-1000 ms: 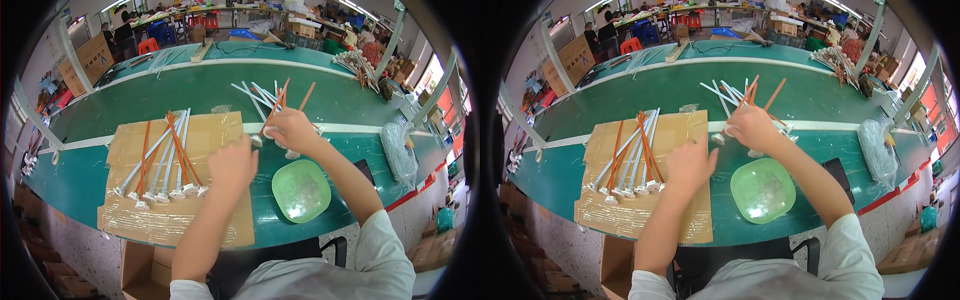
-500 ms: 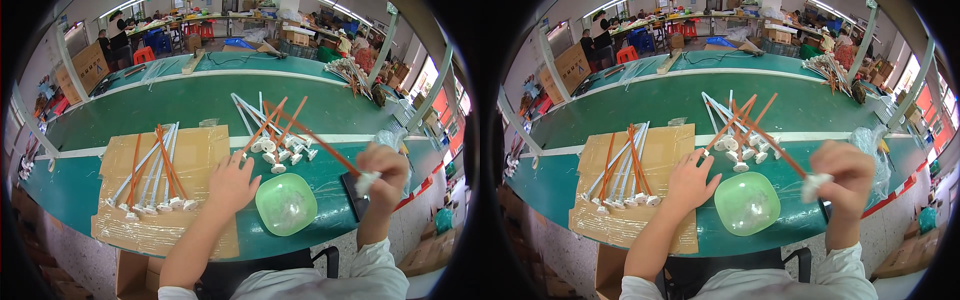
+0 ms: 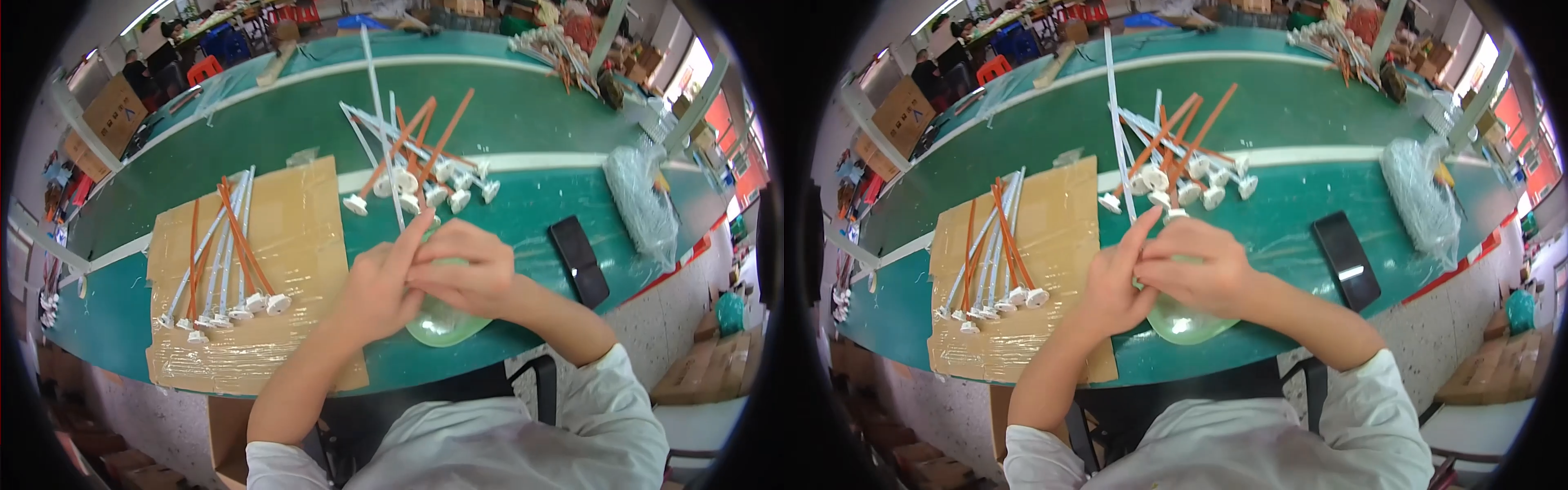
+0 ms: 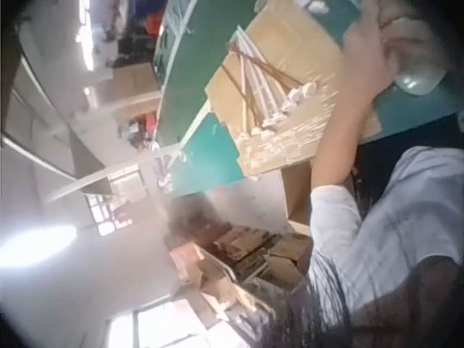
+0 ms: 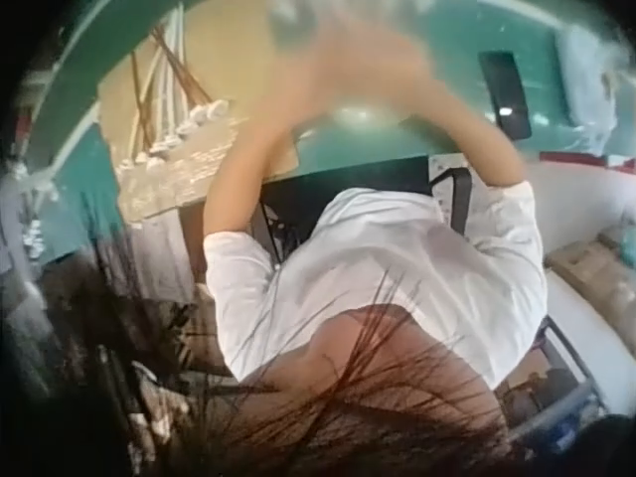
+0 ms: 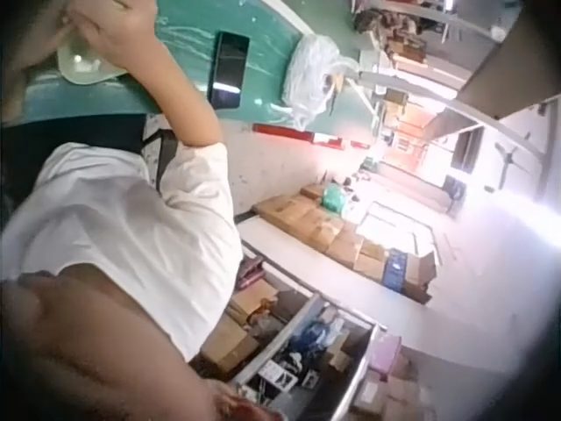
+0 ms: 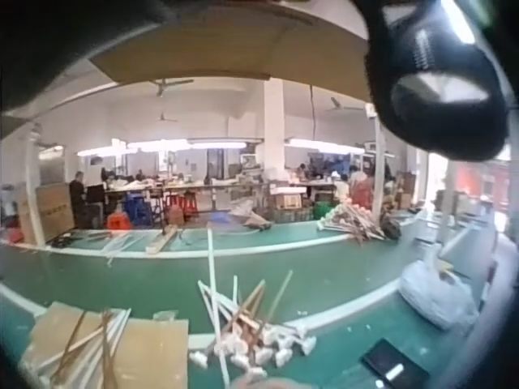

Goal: Assembling small white plastic components onto thin plastic rods at a manufacturing workbench.

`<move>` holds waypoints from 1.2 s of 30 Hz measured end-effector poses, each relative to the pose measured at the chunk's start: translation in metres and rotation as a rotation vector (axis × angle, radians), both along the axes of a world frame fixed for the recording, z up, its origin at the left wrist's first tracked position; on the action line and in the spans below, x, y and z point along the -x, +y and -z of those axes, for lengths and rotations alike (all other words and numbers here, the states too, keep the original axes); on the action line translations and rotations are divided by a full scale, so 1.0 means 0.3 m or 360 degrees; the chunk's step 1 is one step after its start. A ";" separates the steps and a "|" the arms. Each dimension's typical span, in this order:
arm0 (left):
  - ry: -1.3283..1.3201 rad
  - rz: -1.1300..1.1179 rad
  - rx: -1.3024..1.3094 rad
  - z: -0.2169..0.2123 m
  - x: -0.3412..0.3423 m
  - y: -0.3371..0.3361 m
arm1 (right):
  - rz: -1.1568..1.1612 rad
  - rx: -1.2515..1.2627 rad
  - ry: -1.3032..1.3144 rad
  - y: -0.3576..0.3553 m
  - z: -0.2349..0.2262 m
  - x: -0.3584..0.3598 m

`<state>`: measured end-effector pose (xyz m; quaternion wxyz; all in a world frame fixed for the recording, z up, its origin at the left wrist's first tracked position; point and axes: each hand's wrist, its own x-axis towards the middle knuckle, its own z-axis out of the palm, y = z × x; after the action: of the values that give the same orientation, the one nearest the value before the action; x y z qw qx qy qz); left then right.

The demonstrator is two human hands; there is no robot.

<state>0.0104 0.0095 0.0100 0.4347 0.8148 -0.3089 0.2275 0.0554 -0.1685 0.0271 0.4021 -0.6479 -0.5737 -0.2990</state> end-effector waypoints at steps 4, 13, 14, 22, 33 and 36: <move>-0.0049 0.0035 -0.0027 -0.015 -0.004 -0.018 | 0.0206 -0.0316 0.0134 -0.016 0.024 0.022; -0.0145 -0.0082 0.0009 0.042 0.023 -0.042 | 0.0162 -0.0396 -0.0194 -0.014 0.043 0.037; -0.0227 -0.0106 -0.0104 0.041 0.024 -0.040 | 0.0213 -0.0412 -0.0175 -0.012 0.050 0.048; 0.0034 -0.0191 -0.0066 0.028 0.026 -0.022 | 0.0325 -0.0422 0.0167 0.005 0.068 0.056; 0.0144 0.0007 0.0019 0.025 -0.005 -0.031 | 0.0080 -0.0170 0.0839 -0.032 0.039 0.050; 0.0223 -0.0086 0.0016 0.006 0.005 -0.027 | 0.0153 -0.0099 0.0711 -0.035 0.038 0.037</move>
<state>0.0088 0.0014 0.0082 0.4529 0.8346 -0.2544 0.1832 0.0442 -0.1791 0.0158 0.5243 -0.7118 -0.4295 -0.1845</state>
